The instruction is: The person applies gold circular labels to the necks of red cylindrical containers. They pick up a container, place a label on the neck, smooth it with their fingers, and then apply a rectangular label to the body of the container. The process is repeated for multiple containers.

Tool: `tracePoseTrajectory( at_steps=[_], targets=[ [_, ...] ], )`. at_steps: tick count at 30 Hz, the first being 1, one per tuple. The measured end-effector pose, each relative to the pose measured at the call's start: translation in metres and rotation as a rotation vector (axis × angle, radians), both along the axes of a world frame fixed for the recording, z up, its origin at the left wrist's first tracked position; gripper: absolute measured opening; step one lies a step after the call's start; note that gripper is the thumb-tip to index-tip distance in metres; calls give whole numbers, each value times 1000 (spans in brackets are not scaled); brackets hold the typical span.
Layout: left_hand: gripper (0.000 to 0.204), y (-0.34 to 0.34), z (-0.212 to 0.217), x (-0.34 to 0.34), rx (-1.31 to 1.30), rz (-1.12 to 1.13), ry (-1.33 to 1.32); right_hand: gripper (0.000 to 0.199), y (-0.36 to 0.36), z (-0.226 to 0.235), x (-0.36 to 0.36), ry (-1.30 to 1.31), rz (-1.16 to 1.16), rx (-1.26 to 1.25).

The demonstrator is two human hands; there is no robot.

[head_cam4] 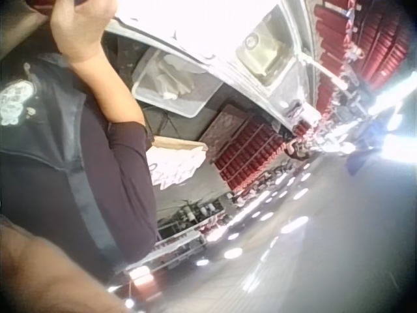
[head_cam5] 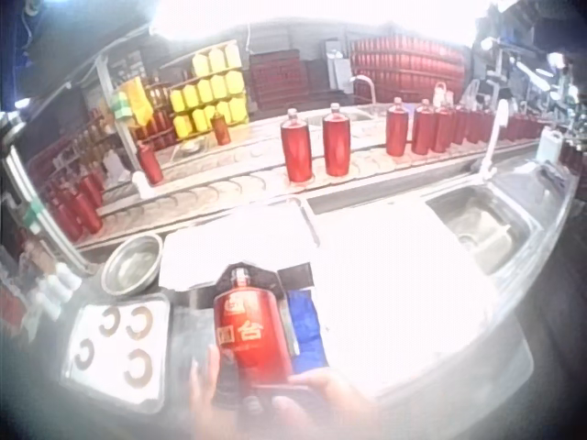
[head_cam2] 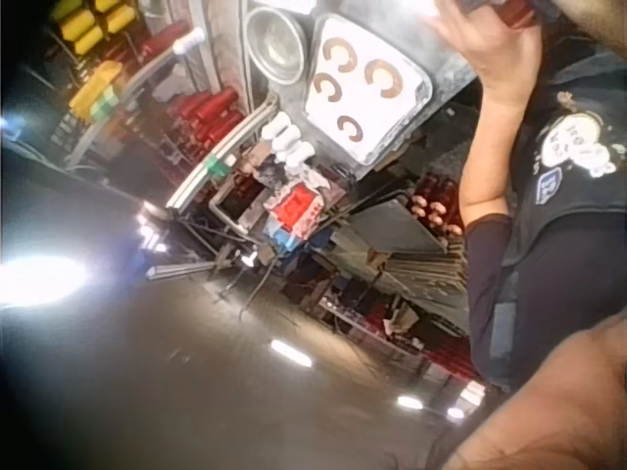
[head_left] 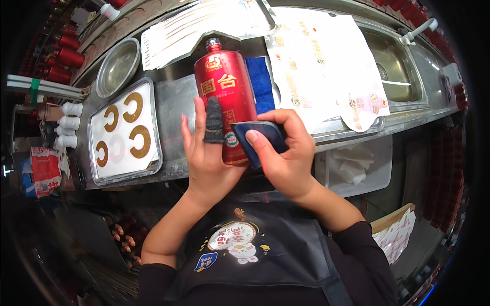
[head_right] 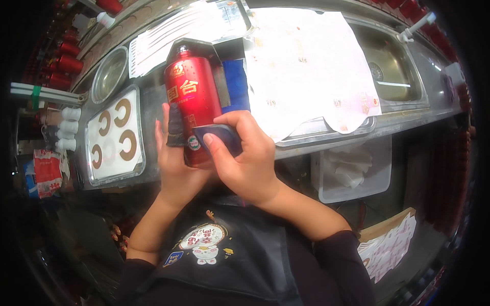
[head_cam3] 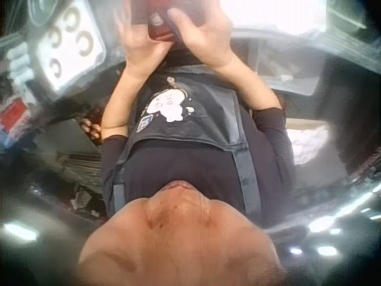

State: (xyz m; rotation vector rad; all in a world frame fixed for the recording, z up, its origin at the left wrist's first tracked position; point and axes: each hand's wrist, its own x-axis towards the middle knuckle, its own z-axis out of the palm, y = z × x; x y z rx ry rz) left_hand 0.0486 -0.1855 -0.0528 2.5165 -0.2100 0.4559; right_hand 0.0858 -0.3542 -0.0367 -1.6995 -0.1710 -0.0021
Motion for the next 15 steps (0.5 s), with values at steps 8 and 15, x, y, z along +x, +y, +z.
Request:
tracePoseTrajectory(
  at_steps=[8,15],
  targets=[
    [105,9,-5,-11,-458,67,353,23,-25,-11,-4,79,-73,-43],
    [109,18,-6,-8,-366,-37,293,23,-31,-27,3,113,-52,-201]
  ],
)
